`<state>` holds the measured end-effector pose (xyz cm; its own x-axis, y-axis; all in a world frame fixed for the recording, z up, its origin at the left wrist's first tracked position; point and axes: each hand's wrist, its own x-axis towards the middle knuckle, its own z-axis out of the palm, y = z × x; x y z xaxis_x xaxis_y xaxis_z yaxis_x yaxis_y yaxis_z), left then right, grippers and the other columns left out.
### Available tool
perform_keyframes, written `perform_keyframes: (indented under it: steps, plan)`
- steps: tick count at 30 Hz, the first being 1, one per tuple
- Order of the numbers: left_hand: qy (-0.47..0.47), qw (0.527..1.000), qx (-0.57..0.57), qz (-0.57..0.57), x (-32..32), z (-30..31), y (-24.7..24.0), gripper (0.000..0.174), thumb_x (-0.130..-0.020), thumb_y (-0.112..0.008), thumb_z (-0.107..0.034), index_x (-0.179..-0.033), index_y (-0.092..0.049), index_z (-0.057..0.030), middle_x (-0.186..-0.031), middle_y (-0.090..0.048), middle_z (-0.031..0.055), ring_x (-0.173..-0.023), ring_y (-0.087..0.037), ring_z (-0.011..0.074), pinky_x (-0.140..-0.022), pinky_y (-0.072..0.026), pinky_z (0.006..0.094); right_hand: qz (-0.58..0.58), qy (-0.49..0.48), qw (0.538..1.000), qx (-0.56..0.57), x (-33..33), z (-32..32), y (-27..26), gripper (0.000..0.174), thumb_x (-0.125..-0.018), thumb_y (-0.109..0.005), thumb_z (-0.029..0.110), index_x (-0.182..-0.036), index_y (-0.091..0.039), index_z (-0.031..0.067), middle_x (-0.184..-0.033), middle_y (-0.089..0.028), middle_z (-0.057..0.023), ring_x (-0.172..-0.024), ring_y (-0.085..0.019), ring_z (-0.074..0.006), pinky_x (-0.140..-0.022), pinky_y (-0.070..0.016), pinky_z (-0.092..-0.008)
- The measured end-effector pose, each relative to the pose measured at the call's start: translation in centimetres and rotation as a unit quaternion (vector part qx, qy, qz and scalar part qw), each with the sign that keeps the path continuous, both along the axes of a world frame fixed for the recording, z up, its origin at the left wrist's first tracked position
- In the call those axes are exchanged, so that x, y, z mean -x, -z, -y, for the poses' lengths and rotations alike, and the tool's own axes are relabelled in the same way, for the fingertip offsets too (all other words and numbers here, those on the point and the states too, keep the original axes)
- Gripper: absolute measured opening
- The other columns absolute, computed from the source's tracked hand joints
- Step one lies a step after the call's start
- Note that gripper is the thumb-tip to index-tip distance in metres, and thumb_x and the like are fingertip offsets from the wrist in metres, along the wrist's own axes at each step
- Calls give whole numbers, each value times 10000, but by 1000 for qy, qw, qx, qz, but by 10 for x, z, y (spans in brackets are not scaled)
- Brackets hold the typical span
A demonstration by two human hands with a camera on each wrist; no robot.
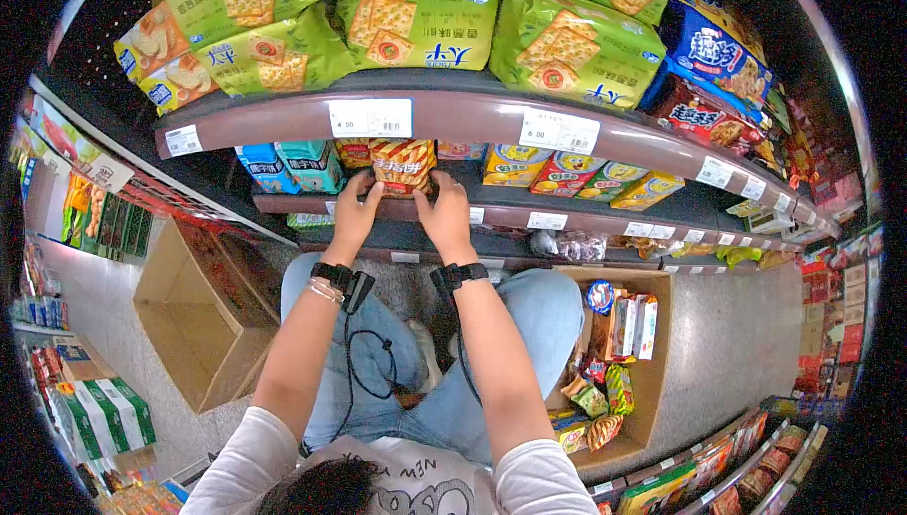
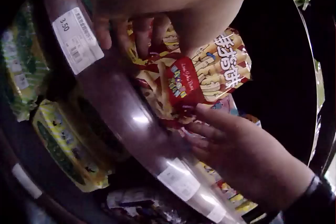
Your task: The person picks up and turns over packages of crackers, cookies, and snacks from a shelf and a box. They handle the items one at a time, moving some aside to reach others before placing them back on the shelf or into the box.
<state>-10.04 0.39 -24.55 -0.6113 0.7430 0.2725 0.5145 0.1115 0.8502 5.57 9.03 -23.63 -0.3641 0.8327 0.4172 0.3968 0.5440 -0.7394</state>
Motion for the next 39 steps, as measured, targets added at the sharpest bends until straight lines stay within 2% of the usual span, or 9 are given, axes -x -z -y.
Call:
perform_keyframes:
  steps: [5, 6, 10, 13, 20, 23, 29, 37, 39]
  plan:
    - [-85, 980, -85, 158, -11, 4, -11, 363, -919, -604, -268, -1159, -572, 3, -1047, -644, 109, -931, -612, 201, -811, -478, 317, -93, 60, 993, 39, -13, 15, -17, 305, -775, -703, 136, -1017, -607, -22, -944, -659, -208, -887, -633, -359, -787, -498, -406]
    - [-81, 972, -102, 195, -14, 4, -17, 304, -914, -584, -205, -1147, -572, -10, -1007, -643, 75, -856, -590, 154, -737, -465, 278, -115, 66, 990, 53, -18, 19, -21, 253, -797, -695, 131, -990, -615, -12, -934, -672, -174, -854, -657, -275, -750, -505, -358]
    - [-42, 937, -120, 325, -52, 13, -66, 252, -885, -562, -150, -1114, -571, -45, -945, -629, 18, -787, -561, 88, -629, -403, 227, -196, 48, 969, 141, -48, 41, -67, 202, -839, -685, 122, -980, -614, -5, -898, -681, -105, -777, -637, -123, -690, -489, -258]
    - [-3, 919, -124, 373, -100, 11, -102, 211, -881, -565, -63, -1081, -561, 3, -934, -620, 73, -800, -562, 117, -719, -452, 252, -305, 42, 937, 165, -78, 60, -83, 182, -854, -680, 112, -976, -610, -5, -878, -673, -80, -771, -625, -111, -676, -484, -241]
    - [164, 884, -82, 430, -253, 1, -138, 172, -863, -578, -42, -1033, -576, -21, -831, -607, 23, -732, -546, 86, -670, -449, 235, -379, 150, 893, 192, -204, 112, -113, 176, -878, -652, 68, -1015, -577, -11, -872, -652, -63, -758, -607, -92, -677, -492, -217]
    - [230, 917, -93, 311, -321, -11, -95, 142, -844, -602, -78, -976, -606, -28, -851, -654, 59, -733, -597, 112, -671, -477, 263, -383, 233, 875, 183, -277, 125, -96, 229, -900, -632, 122, -1089, -559, 15, -894, -658, -54, -741, -609, -98, -633, -464, -200]
    - [391, 873, 54, 286, -429, 26, -69, 132, -844, -604, -75, -970, -614, -35, -901, -657, 51, -827, -603, 120, -761, -477, 270, -377, 417, 797, 222, -396, 168, -37, 237, -880, -649, 143, -1060, -566, 14, -883, -667, -71, -711, -617, -104, -583, -463, -202]
    - [398, 867, 179, 241, -462, 56, 5, 127, -859, -602, -94, -964, -616, -24, -887, -664, 65, -843, -626, 143, -761, -489, 280, -340, 609, 649, 304, -482, 229, 101, 245, -848, -668, 160, -1026, -562, 28, -827, -641, -44, -656, -601, -89, -524, -447, -213]
    - [380, 869, 196, 249, -465, 54, 30, 122, -830, -603, -111, -925, -624, -39, -841, -679, 82, -800, -659, 189, -729, -505, 309, -250, 664, 646, 282, -503, 246, 130, 335, -807, -706, 184, -1043, -547, 7, -854, -620, -66, -724, -608, -147, -626, -491, -289]
